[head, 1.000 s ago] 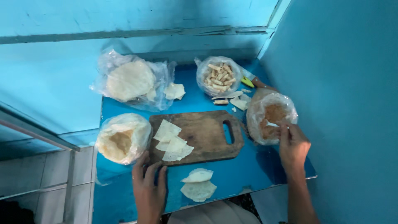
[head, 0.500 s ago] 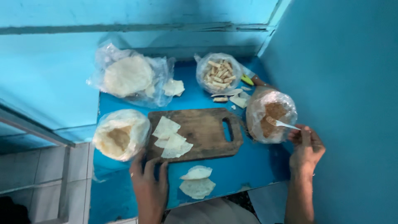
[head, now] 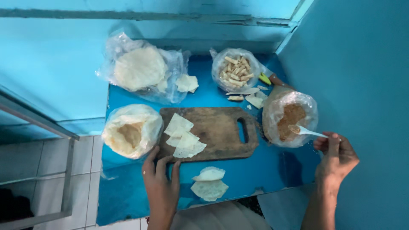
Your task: The person assembles filled wafer snacks at a small blue table. They take thin wafer pieces, spoon brown filling from a plastic bag onto a wafer, fold or press the pieces together, and set finished snacks aside, repeating the cycle while occasionally repositioning the cutting board and ingredients.
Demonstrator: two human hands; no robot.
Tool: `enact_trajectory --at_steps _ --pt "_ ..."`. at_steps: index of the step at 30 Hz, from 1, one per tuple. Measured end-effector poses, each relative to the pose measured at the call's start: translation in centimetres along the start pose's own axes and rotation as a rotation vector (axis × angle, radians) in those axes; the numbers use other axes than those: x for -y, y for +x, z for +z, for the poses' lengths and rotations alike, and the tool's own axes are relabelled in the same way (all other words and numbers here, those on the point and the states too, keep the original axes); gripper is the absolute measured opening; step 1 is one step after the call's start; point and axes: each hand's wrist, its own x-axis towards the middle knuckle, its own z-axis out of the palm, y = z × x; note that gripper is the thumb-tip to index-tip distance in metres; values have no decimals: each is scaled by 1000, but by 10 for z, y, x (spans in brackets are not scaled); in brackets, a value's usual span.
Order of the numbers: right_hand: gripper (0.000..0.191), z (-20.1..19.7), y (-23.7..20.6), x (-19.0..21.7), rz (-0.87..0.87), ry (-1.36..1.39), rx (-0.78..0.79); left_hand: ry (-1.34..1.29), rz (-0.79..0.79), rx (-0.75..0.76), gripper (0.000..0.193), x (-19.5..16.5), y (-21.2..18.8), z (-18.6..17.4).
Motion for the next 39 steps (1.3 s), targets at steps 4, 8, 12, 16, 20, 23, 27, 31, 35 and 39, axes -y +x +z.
enact_trajectory --at_steps 4,8,12,16,20,23,27,31,35,39 --pt "22 5 4 -2 -3 -126 13 -5 -8 9 25 0 -1 -1" --pt "21 7 5 -5 30 -21 7 -3 -28 21 26 0 0 -2" --pt "21 10 2 0 114 155 7 -6 -7 9 29 -1 -1 -1" --pt "20 30 -4 13 243 436 139 5 9 -19 34 -1 1 1" --pt "21 80 -18 25 504 549 370 34 26 -31 34 -2 5 0" --pt "22 122 -33 27 700 442 538 58 43 -35 33 -2 8 0" --pt "27 167 -61 25 735 289 735 105 64 -63 30 0 10 -1" --pt "31 188 -82 21 544 132 848 108 79 -68 28 1 11 -3" --pt "28 193 -91 19 292 78 960 105 74 -45 27 1 13 -4" --pt "23 187 -92 21 63 -26 997 109 70 -40 29 1 13 -3"
